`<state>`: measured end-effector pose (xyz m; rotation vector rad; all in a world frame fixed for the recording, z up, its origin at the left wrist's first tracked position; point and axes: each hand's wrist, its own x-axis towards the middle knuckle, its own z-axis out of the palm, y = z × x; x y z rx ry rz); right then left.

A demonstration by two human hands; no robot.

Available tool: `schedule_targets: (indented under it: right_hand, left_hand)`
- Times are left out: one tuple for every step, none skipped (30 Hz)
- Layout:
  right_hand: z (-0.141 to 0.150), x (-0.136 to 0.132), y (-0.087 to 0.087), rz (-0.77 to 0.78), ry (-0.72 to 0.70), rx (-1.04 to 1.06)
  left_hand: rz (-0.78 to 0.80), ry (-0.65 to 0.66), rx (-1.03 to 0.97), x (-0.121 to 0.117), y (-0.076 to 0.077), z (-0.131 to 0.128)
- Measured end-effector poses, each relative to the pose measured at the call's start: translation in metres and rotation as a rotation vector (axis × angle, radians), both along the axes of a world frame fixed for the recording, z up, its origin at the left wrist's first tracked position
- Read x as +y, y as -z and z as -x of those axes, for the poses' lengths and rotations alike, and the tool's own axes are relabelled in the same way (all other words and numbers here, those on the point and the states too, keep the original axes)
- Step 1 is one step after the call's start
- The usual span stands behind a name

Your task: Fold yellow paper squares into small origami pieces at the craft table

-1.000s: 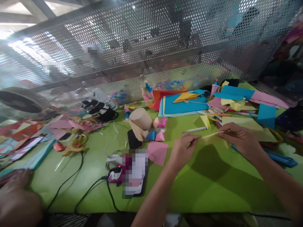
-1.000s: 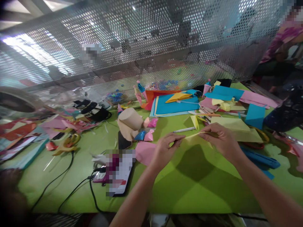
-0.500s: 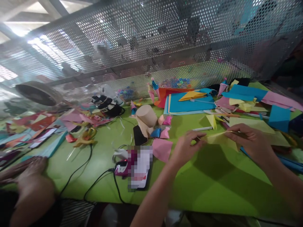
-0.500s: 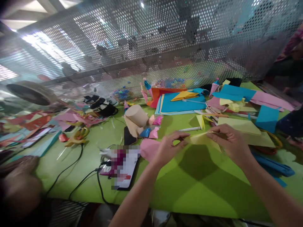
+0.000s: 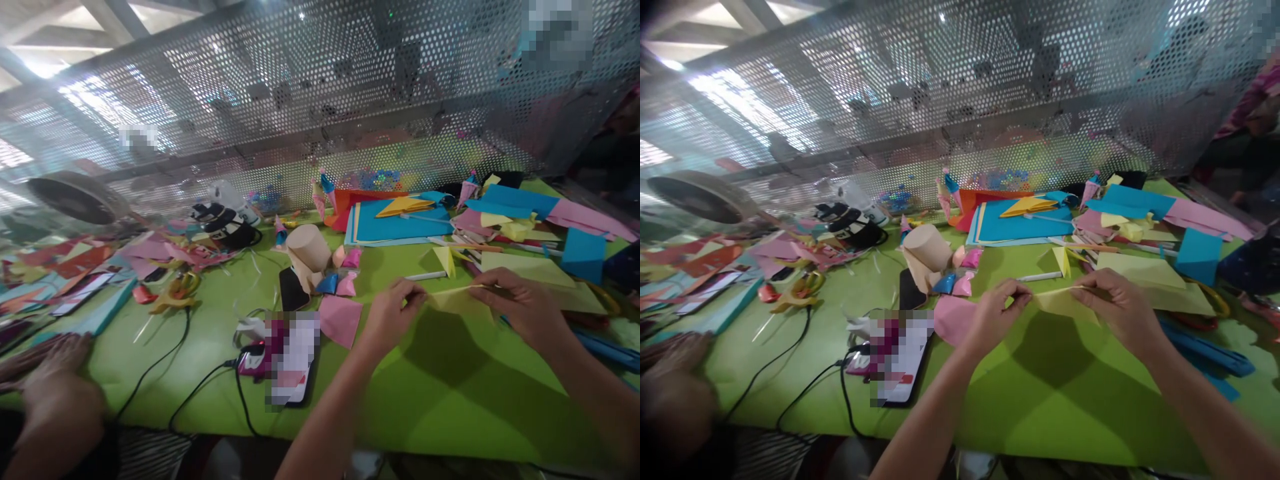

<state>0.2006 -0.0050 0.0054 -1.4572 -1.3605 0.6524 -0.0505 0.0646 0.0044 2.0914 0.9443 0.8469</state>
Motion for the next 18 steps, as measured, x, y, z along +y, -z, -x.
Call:
schedule_targets:
  right_hand:
    - [0.001, 0.0, 0.001, -0.014, -0.004, -0.018]
    - [0.002, 0.0, 0.001, -0.028, -0.009, -0.037]
    - [0.003, 0.0, 0.002, -0.041, -0.014, -0.057]
    - [0.005, 0.0, 0.002, -0.047, -0.02, -0.078]
    - [0.007, 0.0, 0.002, -0.048, -0.028, -0.095]
    - [0.008, 0.0, 0.003, -0.045, -0.041, -0.105]
    - [0.01, 0.0, 0.003, -0.039, -0.055, -0.108]
    - [0.012, 0.0, 0.003, -0.033, -0.07, -0.107]
    - [0.013, 0.0, 0.004, -0.026, -0.082, -0.102]
    - [0.014, 0.0, 0.004, -0.02, -0.09, -0.096]
    - [0.015, 0.0, 0.004, -0.021, -0.092, -0.094]
    - [0.015, 0.0, 0.004, -0.024, -0.089, -0.097]
    - [0.016, 0.001, 0.004, -0.035, -0.083, -0.108]
    - [0.016, 0.001, 0.004, -0.05, -0.076, -0.125]
    - [0.016, 0.001, 0.004, -0.07, -0.067, -0.145]
    - [0.017, 0.001, 0.004, -0.089, -0.06, -0.166]
    - [0.017, 0.001, 0.005, -0.105, -0.056, -0.183]
    - [0.017, 0.001, 0.005, -0.113, -0.057, -0.193]
  left_hand:
    - [-0.03, 0.005, 0.029, 0.0, -0.001, -0.001]
    - [-0.055, 0.017, 0.05, -0.001, -0.002, -0.002]
    - [-0.075, 0.035, 0.057, -0.002, -0.002, -0.003]
    - [-0.089, 0.058, 0.053, -0.003, -0.002, -0.005]
    - [-0.099, 0.08, 0.041, -0.004, -0.002, -0.007]
    - [-0.108, 0.097, 0.027, -0.005, -0.001, -0.008]
    - [-0.115, 0.106, 0.018, -0.005, 0.0, -0.01]
    - [-0.121, 0.109, 0.015, -0.006, 0.002, -0.012]
    - [-0.122, 0.109, 0.014, -0.006, 0.003, -0.013]
    - [-0.122, 0.109, 0.013, -0.006, 0.004, -0.014]
    - [-0.123, 0.108, 0.012, -0.006, 0.005, -0.014]
    - [-0.125, 0.104, 0.012, -0.006, 0.006, -0.014]
    - [-0.129, 0.098, 0.014, -0.006, 0.006, -0.014]
    - [-0.135, 0.089, 0.017, -0.006, 0.006, -0.014]
    - [-0.141, 0.08, 0.02, -0.007, 0.006, -0.014]
    - [-0.144, 0.073, 0.024, -0.007, 0.006, -0.014]
    - [-0.144, 0.068, 0.028, -0.008, 0.006, -0.014]
    - [-0.142, 0.066, 0.033, -0.008, 0.005, -0.014]
